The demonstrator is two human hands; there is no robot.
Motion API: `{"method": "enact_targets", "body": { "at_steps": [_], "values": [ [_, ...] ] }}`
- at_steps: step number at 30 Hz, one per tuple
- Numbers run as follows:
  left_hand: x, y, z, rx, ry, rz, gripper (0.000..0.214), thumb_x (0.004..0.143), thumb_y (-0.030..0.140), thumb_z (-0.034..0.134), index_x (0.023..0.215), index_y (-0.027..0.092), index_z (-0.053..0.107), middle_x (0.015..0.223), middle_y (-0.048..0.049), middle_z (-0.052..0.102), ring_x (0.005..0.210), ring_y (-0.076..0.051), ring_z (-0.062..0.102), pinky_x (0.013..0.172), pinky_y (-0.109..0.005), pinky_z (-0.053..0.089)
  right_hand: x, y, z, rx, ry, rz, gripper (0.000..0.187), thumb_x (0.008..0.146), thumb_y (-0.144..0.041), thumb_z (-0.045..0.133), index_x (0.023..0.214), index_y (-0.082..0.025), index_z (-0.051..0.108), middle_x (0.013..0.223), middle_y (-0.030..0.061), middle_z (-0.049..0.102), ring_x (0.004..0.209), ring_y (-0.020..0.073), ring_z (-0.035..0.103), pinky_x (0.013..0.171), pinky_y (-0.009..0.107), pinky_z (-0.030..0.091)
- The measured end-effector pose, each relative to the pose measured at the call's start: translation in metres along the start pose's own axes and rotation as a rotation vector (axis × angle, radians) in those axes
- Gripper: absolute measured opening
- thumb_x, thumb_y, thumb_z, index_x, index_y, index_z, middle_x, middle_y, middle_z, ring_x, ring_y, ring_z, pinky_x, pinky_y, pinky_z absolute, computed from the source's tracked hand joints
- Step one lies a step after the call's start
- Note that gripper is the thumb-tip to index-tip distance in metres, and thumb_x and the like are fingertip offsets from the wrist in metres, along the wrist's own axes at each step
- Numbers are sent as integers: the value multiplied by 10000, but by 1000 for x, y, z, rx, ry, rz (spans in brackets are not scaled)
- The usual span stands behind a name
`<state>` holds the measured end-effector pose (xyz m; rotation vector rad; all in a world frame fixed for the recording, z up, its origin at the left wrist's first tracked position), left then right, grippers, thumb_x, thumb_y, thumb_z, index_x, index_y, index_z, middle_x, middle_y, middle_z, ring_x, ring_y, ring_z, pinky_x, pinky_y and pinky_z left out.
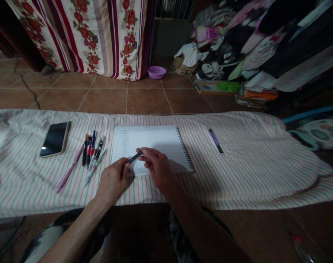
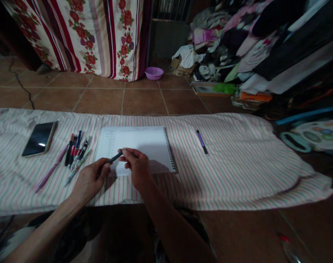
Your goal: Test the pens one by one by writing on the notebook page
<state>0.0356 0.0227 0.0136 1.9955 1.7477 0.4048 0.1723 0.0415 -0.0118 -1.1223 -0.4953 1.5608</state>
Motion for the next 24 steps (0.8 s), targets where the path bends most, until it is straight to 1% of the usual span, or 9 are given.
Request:
{"method": "enact_targets", "body": {
  "at_steps": [3,5,10,12,15,20,22,24],
  "values": [
    [0,0,-1,9,4,-6,333,876,327,294,979,176,573,778,-51,676,685,-190,621,620,-274,404,-1,0,2,48,-18,21,189,628,-309,702,772,-188,680,860,42,709,666,113,628,459,177,333],
    [1,0,-2,29,7,-9,329,877,326,294,978,183,573,786,-47,678,684,-187,622,618,-270,402,-1,2,2,53,-5,38,214,620,-340,719,767,-192,668,836,32,706,679,117,637,468,173,340],
    [1,1,-1,66,3,4,330,878,325,292,981,185,572,798,-50,683,702,-195,630,622,-276,400,4,5,-6,-16,77,5,232,570,-338,758,684,-165,652,696,15,684,605,98,609,468,175,344],
    [1,1,0,87,0,10,334,879,325,290,997,182,568,795,-52,684,715,-202,634,622,-280,400,5,5,-7,-38,84,-13,216,575,-322,750,691,-161,666,725,27,697,592,89,595,461,176,337],
    [1,1,0,112,-10,8,328,880,316,290,1001,182,564,789,-52,686,718,-200,639,616,-275,401,4,2,-7,-60,52,-20,201,598,-306,721,737,-165,687,822,52,715,591,89,587,435,179,307],
    [1,2,1,109,-9,6,322,883,303,288,990,175,563,797,-59,691,714,-203,642,625,-283,413,1,2,-4,-5,-18,20,268,620,-337,711,837,-184,672,937,58,699,697,125,633,444,173,332],
    [1,3,1,116,-4,18,319,882,304,291,983,178,565,803,-60,692,727,-205,645,630,-284,419,1,3,-6,-13,1,26,274,617,-362,720,813,-180,660,862,44,697,682,123,631,448,176,332],
    [0,4,2,124,1,34,321,882,306,290,982,180,568,814,-62,691,753,-209,649,635,-283,423,2,4,-9,-49,42,8,251,598,-362,735,736,-170,649,724,18,675,627,111,611,447,183,320]
  ]
}}
Point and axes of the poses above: each hand's wrist, its own x-axis towards the middle knuckle, its own z-axis out of the palm, y = z × x, the point moved 4 cm from there along x, towards the middle knuckle
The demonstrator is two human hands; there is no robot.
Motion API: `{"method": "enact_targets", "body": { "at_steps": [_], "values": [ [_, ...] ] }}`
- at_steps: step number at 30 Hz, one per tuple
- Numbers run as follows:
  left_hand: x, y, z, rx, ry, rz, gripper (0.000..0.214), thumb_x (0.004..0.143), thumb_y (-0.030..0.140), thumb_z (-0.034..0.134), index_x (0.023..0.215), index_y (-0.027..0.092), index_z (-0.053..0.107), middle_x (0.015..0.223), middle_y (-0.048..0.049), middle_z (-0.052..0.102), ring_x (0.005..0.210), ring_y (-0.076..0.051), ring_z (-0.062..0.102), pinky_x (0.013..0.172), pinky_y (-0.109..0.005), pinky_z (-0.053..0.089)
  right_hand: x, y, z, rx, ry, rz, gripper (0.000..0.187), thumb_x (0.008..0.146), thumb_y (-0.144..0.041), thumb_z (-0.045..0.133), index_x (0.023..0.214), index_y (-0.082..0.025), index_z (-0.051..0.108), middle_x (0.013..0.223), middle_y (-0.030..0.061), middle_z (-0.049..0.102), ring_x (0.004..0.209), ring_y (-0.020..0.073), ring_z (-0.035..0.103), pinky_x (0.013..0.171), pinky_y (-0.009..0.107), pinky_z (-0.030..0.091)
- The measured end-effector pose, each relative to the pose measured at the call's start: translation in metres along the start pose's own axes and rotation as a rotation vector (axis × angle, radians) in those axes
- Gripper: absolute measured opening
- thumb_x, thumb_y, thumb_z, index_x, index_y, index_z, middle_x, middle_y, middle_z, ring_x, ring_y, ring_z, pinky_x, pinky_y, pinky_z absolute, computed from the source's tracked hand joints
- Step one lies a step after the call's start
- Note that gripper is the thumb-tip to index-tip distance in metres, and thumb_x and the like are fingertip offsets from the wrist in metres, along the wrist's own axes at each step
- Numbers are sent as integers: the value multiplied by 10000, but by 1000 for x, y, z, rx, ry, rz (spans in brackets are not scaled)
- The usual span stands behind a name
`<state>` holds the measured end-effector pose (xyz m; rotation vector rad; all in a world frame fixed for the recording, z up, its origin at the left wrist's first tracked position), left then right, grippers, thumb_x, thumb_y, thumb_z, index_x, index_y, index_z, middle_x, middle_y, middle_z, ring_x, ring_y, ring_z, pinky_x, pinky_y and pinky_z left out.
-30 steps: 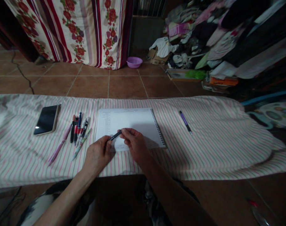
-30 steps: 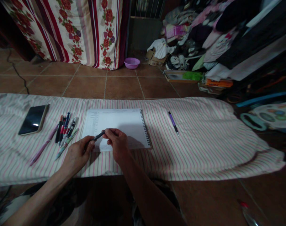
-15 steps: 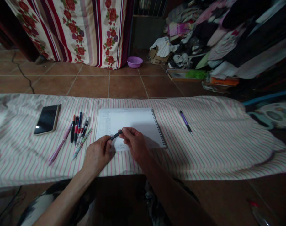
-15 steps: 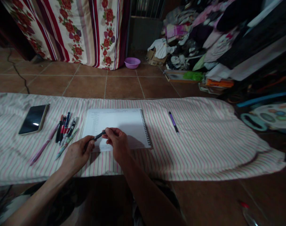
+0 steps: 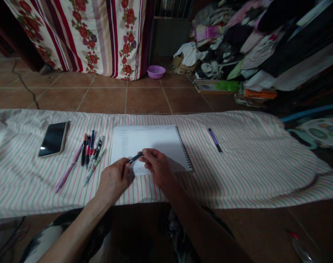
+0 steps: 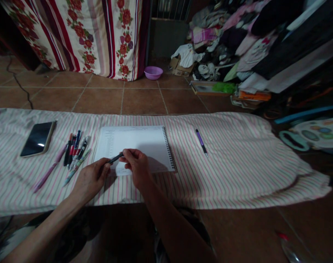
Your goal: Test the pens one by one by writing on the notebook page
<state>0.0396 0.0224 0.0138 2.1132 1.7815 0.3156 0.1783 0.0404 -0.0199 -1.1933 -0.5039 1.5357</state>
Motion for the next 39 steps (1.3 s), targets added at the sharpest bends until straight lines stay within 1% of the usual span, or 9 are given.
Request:
{"method": "enact_targets", "body": {
  "at_steps": [3,6,10,13,15,17,21,32,39],
  "values": [
    [0,1,1,2,-10,14,338,885,315,282,987,173,571,815,-70,688,772,-219,650,644,-290,426,1,-1,-5,-70,45,-29,201,588,-330,736,677,-168,659,645,-2,647,592,93,576,462,192,311],
    [0,2,3,-6,-44,9,333,884,311,283,979,179,573,796,-62,687,754,-213,650,639,-287,424,-1,-3,-7,-115,49,-11,169,617,-317,706,723,-185,696,761,15,686,624,83,567,488,192,317],
    [0,3,3,0,-58,3,333,884,306,283,983,173,573,804,-69,687,766,-218,650,645,-291,422,-5,-3,-8,-27,3,61,236,604,-326,709,797,-192,689,891,35,692,659,95,593,473,183,315],
    [0,3,4,11,-52,19,327,887,300,286,989,172,569,821,-74,688,783,-219,648,653,-292,420,-7,-1,-11,-8,14,66,282,577,-376,735,747,-168,651,746,20,667,595,99,588,433,182,290],
    [-1,3,5,20,-55,27,318,889,299,292,986,175,569,825,-73,687,790,-213,647,656,-288,418,-7,-2,-13,-69,11,27,280,580,-389,737,683,-152,628,626,5,627,533,89,553,417,187,279],
    [-1,3,7,26,-67,30,315,890,309,296,974,178,570,808,-68,684,784,-208,646,648,-283,415,-7,-4,-15,-142,4,-23,254,598,-369,727,644,-142,621,578,2,610,494,77,514,416,195,286],
    [-1,3,8,22,-65,43,319,889,322,297,978,180,569,803,-65,682,776,-210,645,644,-287,415,-5,-6,-19,-200,-12,-73,197,634,-332,693,649,-144,640,571,3,615,489,75,495,427,205,302],
    [4,5,7,64,-70,73,327,895,317,280,959,177,568,803,-69,681,765,-208,647,641,-285,416,-1,-10,-21,-164,-64,-34,200,613,-339,703,694,-163,655,604,-13,595,522,68,467,435,195,283],
    [4,11,6,90,-65,77,303,893,302,295,964,189,568,831,-58,681,782,-197,644,647,-278,417,2,-9,-25,-189,-5,-65,225,578,-357,724,609,-164,614,547,-34,547,458,58,396,421,216,244]
  ]
}}
Point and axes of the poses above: each hand's wrist, its own x-axis towards the middle knuckle, its own z-axis out of the palm, y = z × x, the point moved 4 cm from there along x, towards the middle knuckle
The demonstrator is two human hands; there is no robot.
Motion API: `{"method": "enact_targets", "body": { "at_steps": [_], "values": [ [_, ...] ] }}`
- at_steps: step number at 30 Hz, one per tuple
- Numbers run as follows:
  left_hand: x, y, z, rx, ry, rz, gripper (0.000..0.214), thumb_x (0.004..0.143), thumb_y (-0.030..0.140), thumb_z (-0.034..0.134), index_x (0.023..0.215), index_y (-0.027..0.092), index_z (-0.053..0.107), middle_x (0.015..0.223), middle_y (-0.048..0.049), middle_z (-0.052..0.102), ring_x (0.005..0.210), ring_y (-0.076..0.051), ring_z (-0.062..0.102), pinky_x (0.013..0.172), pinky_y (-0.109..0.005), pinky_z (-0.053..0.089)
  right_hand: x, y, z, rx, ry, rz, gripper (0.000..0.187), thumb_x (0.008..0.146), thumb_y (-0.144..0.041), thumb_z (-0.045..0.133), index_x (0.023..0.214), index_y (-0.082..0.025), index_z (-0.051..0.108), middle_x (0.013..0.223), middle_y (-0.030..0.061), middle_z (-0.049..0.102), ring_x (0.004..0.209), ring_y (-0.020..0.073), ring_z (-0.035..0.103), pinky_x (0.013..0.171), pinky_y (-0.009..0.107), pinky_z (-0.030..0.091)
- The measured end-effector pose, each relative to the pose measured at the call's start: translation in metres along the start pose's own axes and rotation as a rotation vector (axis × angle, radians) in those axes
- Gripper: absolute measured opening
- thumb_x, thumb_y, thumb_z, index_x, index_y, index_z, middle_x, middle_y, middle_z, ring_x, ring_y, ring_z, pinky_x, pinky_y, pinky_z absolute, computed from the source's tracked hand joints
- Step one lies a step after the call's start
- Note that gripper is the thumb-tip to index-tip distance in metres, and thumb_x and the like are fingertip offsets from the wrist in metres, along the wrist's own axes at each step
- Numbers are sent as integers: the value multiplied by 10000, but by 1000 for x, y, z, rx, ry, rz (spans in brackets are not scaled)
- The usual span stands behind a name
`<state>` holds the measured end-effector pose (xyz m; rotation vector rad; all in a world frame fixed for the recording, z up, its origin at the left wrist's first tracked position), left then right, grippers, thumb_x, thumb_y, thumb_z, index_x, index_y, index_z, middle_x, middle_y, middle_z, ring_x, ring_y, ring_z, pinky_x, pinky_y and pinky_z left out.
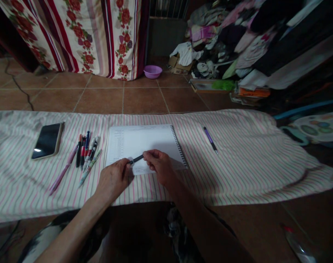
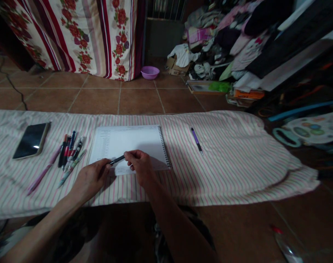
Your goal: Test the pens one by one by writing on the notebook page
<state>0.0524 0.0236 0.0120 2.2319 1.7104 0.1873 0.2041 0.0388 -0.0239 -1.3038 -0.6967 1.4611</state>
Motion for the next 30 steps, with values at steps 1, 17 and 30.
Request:
{"method": "enact_targets", "body": {
  "at_steps": [1,17,30],
  "values": [
    [0,1,0,-6,-2,0,300,891,301,299,960,189,568,829,-56,681,778,-197,643,647,-279,416,1,-1,-1,-14,9,-11,213,583,-350,718,605,-166,615,542,-34,548,455,58,392,423,219,240],
    [5,0,0,-17,-22,-21,313,898,304,289,979,174,561,815,-72,681,768,-209,646,645,-288,407,3,-5,-4,68,-11,36,207,585,-341,728,716,-189,674,608,-36,539,538,60,436,439,192,241],
    [11,0,3,18,-27,-22,274,888,298,337,997,189,564,863,-53,670,806,-199,634,652,-278,411,14,-5,-11,3,-4,-5,232,596,-331,708,740,-155,667,699,14,645,636,102,600,404,158,307]
  ]
}}
Point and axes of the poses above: each hand's wrist, its own x-axis towards the middle knuckle, its own z-axis out of the palm, y = z × x, the point moved 4 cm from there along x, towards the middle knuckle
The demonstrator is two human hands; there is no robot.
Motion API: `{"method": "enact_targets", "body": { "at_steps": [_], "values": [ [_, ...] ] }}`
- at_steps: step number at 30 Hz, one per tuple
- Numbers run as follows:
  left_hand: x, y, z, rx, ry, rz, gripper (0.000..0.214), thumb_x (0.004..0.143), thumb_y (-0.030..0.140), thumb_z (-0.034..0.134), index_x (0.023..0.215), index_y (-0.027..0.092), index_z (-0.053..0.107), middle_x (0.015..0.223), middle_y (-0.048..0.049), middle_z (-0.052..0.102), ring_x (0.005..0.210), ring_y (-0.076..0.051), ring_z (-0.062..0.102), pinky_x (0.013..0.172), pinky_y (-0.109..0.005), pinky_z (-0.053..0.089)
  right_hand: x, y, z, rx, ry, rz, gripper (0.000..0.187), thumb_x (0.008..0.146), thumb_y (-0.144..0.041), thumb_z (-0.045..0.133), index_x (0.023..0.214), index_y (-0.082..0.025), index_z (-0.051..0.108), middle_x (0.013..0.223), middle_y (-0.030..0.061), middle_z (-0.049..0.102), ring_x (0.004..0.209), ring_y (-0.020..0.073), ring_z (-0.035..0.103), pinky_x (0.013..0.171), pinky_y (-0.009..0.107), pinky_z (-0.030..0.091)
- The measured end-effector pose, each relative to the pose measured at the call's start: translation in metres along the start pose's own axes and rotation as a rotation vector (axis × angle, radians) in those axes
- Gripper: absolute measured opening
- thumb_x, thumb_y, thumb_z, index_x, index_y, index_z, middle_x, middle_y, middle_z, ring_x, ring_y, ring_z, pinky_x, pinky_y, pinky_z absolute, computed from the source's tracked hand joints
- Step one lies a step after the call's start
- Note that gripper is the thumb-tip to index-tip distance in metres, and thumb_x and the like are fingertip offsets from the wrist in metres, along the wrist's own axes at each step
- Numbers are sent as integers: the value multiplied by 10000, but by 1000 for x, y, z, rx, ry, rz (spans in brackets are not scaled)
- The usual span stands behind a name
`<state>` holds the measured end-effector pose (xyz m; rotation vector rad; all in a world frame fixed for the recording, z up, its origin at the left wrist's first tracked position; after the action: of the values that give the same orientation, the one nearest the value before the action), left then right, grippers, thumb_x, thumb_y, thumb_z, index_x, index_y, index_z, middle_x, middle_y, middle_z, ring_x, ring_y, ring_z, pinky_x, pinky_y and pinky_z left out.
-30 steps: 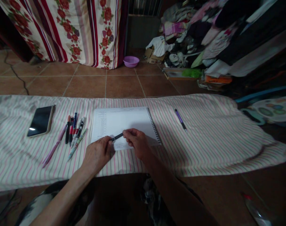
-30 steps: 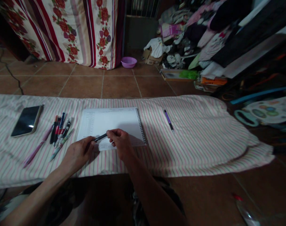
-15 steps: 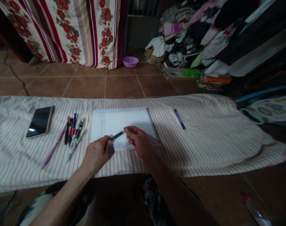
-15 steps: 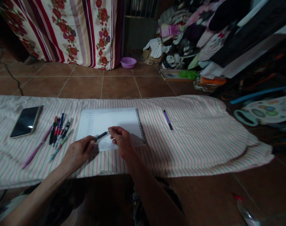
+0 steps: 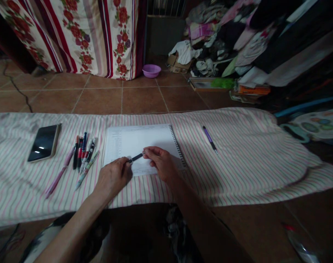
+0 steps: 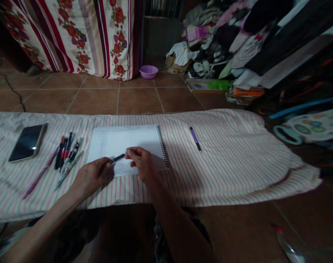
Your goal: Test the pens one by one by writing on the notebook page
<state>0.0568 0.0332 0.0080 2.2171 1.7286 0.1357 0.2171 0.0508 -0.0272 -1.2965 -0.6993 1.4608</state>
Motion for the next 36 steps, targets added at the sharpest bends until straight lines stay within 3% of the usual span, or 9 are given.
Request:
{"method": "enact_targets", "body": {
  "at_steps": [7,13,22,29,36],
  "values": [
    [8,2,1,24,84,60,291,892,286,327,975,179,584,874,-51,601,823,-192,589,665,-280,426,5,-6,-2,-104,25,-62,175,639,-275,669,747,-138,654,625,12,645,602,130,639,384,161,372],
    [15,1,1,51,139,110,270,876,254,371,972,168,608,850,-60,586,874,-211,539,712,-299,433,11,-9,-2,-256,21,-91,130,709,-231,604,783,-127,628,534,-11,635,415,88,580,389,171,428],
    [20,-6,4,84,224,138,270,859,240,407,984,147,628,848,-79,595,857,-237,521,732,-344,447,19,-7,-10,-461,-12,-125,174,745,-234,570,856,-138,663,560,2,663,317,47,456,346,163,360],
    [18,-12,1,101,262,154,259,858,230,422,996,147,626,856,-78,600,851,-234,519,753,-355,452,20,-19,-17,-693,14,-270,160,755,-257,584,831,-184,705,647,0,687,536,96,609,514,180,432],
    [17,-19,1,118,291,151,248,858,236,428,983,156,626,858,-78,601,851,-235,522,751,-354,452,25,-15,-24,-764,16,-289,198,765,-285,566,879,-205,708,598,-6,667,554,118,625,528,196,430]
  ]
}}
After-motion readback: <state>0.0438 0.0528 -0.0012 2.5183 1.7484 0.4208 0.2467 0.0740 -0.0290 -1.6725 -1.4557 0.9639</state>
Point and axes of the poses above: each hand's wrist, its own x-axis towards the middle knuckle, its own z-axis out of the palm, y = z × x, the point moved 4 cm from there along x, towards the middle knuckle
